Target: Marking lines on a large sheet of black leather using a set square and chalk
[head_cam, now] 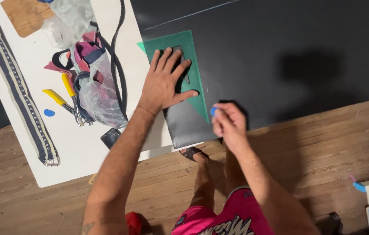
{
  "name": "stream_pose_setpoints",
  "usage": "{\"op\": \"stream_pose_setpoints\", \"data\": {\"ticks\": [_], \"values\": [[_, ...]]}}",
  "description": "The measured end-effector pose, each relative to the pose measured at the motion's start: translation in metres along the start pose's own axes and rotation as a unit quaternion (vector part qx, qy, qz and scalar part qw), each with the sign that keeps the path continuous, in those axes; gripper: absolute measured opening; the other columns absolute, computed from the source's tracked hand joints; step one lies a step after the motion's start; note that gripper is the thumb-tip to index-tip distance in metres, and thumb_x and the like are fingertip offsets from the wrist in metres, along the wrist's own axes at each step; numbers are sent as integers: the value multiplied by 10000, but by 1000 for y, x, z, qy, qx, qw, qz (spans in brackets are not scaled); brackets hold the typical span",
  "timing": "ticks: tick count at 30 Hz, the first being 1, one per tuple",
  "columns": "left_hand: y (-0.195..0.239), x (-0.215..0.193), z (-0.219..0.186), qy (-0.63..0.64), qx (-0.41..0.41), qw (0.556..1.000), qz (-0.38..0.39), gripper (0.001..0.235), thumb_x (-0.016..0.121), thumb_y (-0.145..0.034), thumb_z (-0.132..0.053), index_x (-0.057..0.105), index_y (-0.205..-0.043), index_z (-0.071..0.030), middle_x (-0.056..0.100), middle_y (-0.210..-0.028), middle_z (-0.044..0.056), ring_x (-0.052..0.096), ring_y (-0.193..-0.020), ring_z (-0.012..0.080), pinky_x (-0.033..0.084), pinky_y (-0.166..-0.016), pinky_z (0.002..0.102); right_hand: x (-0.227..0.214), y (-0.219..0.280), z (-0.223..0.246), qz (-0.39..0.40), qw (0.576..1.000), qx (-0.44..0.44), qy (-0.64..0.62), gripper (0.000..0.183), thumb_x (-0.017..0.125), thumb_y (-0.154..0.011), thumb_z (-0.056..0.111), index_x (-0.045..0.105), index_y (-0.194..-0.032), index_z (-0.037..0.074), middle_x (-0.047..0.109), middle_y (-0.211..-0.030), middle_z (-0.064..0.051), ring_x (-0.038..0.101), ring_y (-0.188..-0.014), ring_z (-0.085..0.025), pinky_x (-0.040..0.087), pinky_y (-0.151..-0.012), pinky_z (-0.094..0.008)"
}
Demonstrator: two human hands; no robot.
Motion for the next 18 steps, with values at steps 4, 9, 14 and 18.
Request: {"op": "stream_pose_setpoints", "data": {"ticks": [4, 9, 14, 18], "values": [[-6, 2, 8, 6, -35, 999, 34, 961, 518, -778, -976, 580, -1464, -306, 482, -1547, 129, 444, -1457, 341, 254, -1225, 602, -32, -31, 52, -41, 979, -147, 132, 166, 585, -1046, 30, 592, -1206, -16, 606, -724, -136, 498, -437, -102, 398, -377, -207], [-19, -6, 11, 51, -7, 998, 42, 895, 445, -922, -844, 558, -1483, -155, 456, -1553, 237, 374, -1476, 452, 221, -1207, 674, -33, -41, 79, -57, 938, -208, 273, 129, 587, -1073, 99, 607, -1179, 27, 626, -796, -126, 497, -539, -113, 406, -482, -238], [-22, -4, 15, 52, -4, 998, 30, 890, 465, -920, -844, 545, -1494, -169, 453, -1564, 223, 375, -1486, 437, 232, -1211, 661, -29, -38, 78, -64, 925, -214, 308, 129, 605, -1058, 96, 630, -1163, 26, 654, -821, -125, 518, -560, -110, 441, -537, -226], [-23, -2, 13, 53, -11, 998, 19, 899, 446, -913, -859, 561, -1483, -173, 441, -1571, 225, 385, -1484, 433, 237, -1209, 654, -30, -35, 78, -68, 918, -211, 328, 139, 623, -1054, 125, 643, -1159, 37, 671, -824, -116, 538, -562, -113, 456, -532, -228]]}}
Point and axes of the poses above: each hand's wrist, its own y-axis away from the middle knuckle, its own x-axis out of the palm, z = x × y, the point moved 6 cm from there along -y, towards the middle knuckle
